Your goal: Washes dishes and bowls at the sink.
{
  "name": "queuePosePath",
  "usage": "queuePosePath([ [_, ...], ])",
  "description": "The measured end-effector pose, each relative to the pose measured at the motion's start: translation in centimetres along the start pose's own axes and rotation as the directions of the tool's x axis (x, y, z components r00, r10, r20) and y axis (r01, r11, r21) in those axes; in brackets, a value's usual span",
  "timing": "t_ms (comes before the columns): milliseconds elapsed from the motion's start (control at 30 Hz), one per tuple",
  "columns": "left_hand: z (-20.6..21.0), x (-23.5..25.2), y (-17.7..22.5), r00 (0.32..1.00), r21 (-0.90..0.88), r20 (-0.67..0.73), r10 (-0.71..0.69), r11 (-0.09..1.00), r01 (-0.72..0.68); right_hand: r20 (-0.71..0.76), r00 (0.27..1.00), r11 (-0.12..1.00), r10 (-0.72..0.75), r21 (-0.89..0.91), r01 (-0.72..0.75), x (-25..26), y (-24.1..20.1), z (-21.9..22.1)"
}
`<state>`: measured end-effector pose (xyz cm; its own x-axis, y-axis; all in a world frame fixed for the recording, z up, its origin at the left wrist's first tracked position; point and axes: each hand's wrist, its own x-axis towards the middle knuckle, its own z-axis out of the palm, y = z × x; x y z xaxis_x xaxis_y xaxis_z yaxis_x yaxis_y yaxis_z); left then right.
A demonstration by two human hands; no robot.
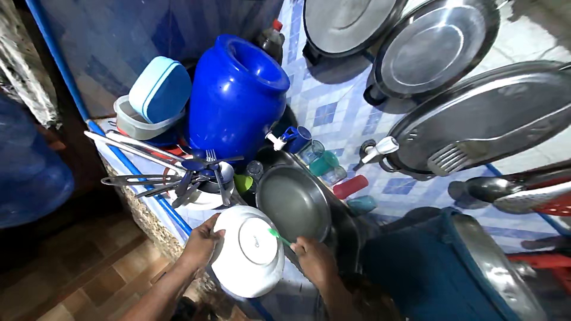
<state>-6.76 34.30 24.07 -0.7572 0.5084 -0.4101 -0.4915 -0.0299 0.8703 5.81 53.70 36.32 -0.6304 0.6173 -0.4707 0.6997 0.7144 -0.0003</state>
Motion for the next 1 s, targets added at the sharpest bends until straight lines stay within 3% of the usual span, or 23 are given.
queuePosePath([
  [267,0.0,-0.2,0.3,1.0,-0.005,-0.012,-0.016,1.0,0.016,-0.076,0.997,0.998,0.027,0.065,-0.022,-1.6,0.2,1.9],
  [400,0.0,0.0,0.1,1.0,-0.034,-0.023,-0.008,0.999,0.007,-0.074,0.997,0.99,0.013,0.141,-0.003,0.9,-3.1,2.1],
  [467,0.0,0.1,0.1,0.999,-0.042,-0.042,-0.008,0.999,0.006,-0.055,0.997,0.987,-0.06,0.149,0.068,-0.2,-4.2,2.6],
  [567,0.3,0.0,0.2,0.998,-0.063,-0.067,-0.019,0.998,0.015,-0.009,0.978,0.936,-0.209,0.289,0.203,-2.5,-1.5,4.4],
  [700,0.1,-0.3,0.0,0.997,-0.05,-0.069,-0.026,0.998,0.023,0.004,0.987,0.877,-0.16,0.46,0.141,1.0,4.9,5.1],
  [833,0.2,-0.1,-0.1,0.998,-0.045,-0.061,-0.013,0.999,0.01,-0.001,0.995,0.865,-0.096,0.495,0.084,5.0,1.4,3.4],
  [933,0.3,0.0,-0.1,0.997,-0.064,-0.076,-0.02,0.998,0.015,0.051,0.984,0.897,-0.17,0.422,0.133,3.1,-0.3,3.3],
  [1000,0.4,-0.1,0.1,0.997,-0.069,-0.078,-0.028,0.997,0.022,0.063,0.973,0.906,-0.223,0.382,0.183,1.4,1.6,4.0],
])
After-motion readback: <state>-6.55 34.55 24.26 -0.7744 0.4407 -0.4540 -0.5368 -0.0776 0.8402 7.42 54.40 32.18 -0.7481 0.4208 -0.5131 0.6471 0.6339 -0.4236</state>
